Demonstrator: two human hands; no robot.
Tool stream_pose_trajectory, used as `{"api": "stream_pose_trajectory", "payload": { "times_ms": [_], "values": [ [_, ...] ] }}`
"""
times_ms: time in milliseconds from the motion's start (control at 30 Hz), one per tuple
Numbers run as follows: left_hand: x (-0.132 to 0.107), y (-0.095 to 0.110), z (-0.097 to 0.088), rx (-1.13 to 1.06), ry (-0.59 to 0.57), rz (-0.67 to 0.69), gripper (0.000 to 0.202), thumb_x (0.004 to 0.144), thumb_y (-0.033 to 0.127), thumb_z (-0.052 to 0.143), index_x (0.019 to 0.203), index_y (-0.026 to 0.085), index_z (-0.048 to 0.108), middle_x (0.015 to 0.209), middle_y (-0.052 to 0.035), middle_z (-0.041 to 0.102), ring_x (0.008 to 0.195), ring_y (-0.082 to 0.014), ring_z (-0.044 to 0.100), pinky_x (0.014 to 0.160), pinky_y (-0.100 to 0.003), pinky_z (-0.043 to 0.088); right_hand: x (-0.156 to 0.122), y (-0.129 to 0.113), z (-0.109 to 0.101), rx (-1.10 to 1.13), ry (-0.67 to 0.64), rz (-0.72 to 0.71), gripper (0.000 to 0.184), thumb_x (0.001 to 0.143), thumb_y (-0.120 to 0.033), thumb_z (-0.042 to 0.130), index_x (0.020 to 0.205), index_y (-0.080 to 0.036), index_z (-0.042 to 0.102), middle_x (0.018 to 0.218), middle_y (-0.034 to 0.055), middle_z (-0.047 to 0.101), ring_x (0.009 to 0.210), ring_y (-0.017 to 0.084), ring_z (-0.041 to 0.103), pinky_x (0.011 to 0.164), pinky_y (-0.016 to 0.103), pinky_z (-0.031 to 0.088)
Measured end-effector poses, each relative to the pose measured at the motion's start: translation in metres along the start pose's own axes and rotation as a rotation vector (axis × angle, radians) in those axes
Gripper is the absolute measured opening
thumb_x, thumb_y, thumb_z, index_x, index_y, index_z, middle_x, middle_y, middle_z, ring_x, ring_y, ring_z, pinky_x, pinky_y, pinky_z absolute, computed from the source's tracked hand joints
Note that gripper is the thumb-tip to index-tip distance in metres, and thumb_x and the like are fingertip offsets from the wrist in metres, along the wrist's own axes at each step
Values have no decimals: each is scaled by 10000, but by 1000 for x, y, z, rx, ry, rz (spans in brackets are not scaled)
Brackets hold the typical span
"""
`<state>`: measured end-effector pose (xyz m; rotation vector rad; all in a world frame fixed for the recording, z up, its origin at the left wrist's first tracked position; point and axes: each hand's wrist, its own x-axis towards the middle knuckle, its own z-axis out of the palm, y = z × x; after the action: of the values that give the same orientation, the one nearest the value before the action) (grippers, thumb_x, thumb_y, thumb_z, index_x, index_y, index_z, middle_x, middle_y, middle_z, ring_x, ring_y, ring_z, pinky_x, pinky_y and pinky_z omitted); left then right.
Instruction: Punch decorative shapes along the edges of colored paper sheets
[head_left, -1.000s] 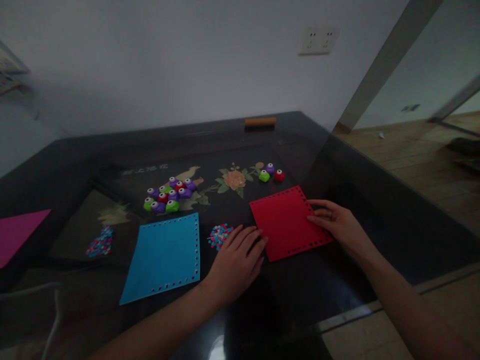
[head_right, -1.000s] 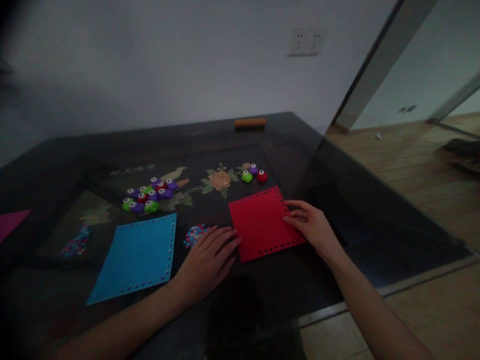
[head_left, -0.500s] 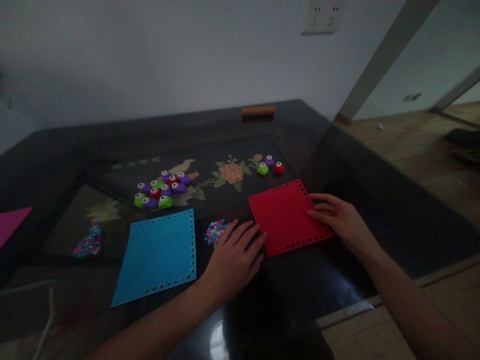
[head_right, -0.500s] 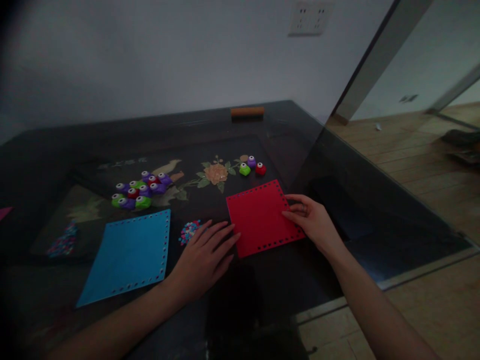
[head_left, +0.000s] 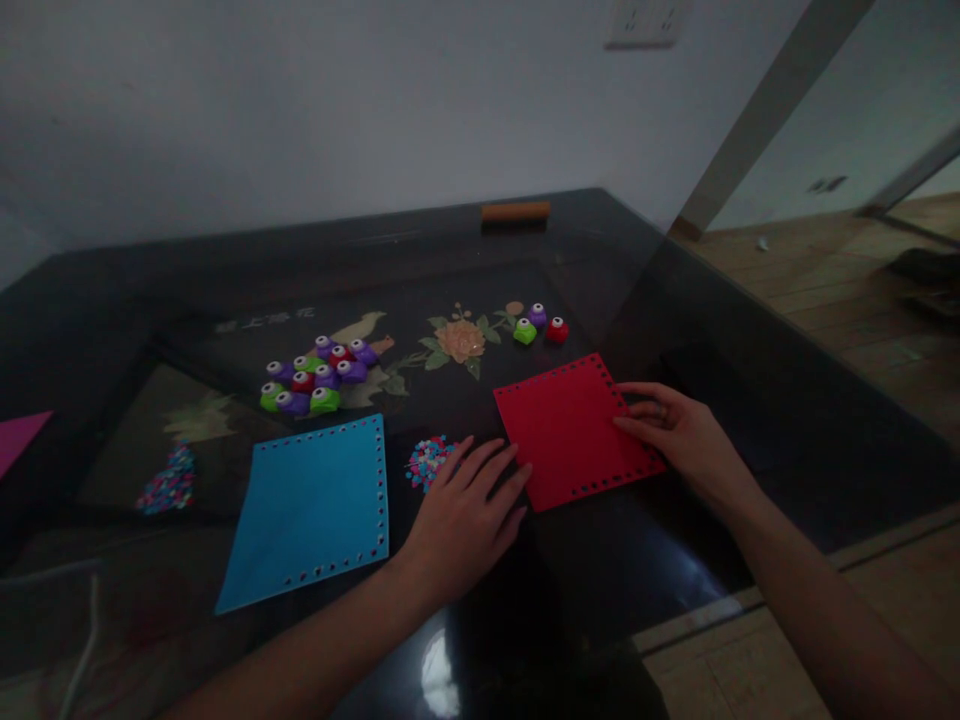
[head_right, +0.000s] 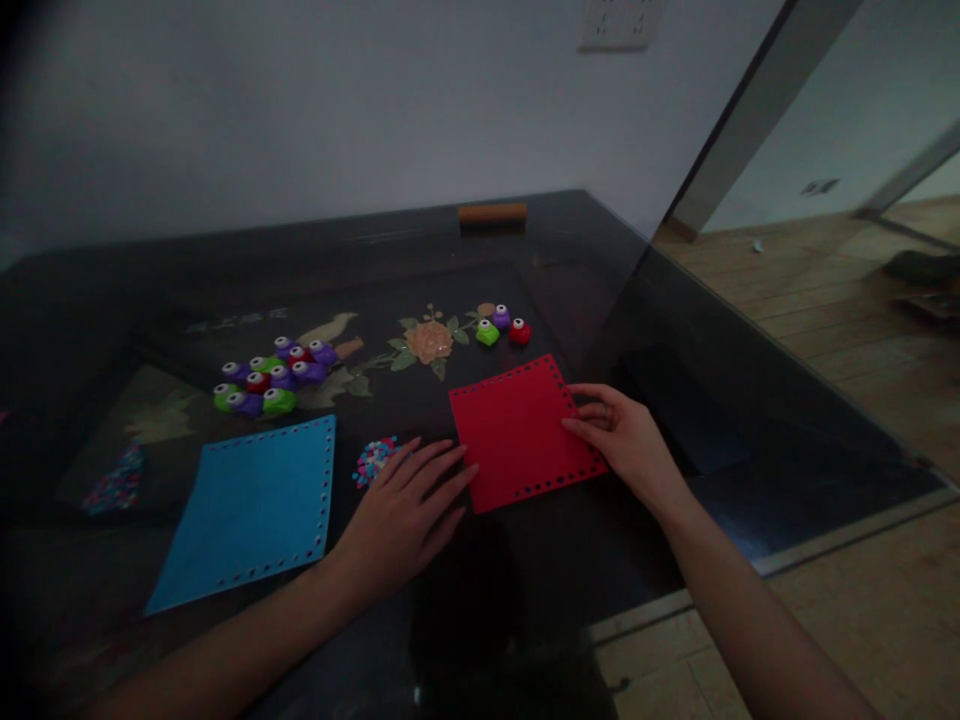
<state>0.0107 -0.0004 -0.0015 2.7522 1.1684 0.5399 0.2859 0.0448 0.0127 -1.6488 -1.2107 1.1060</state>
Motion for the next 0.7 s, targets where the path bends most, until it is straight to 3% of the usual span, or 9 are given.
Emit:
{"api": "stream_pose_trajectory", "payload": {
  "times_ms": [400,700],
  "values": [
    [1,0,-1,12,3,-9,352,909,275,501,1246,204,572,1300,-91,594,1228,-270,503,1062,-519,366,1,3,-1,-14,0,-68,498,616,-374,785,1063,-210,638,819,36,690,649,169,639,553,289,497],
    [1,0,-1,11,0,-8,349,905,266,504,1240,199,579,1297,-96,596,1225,-280,505,1056,-527,375,0,8,-3,-172,71,-193,452,660,-392,734,1054,-187,650,884,63,673,626,159,608,542,291,470]
  ]
}}
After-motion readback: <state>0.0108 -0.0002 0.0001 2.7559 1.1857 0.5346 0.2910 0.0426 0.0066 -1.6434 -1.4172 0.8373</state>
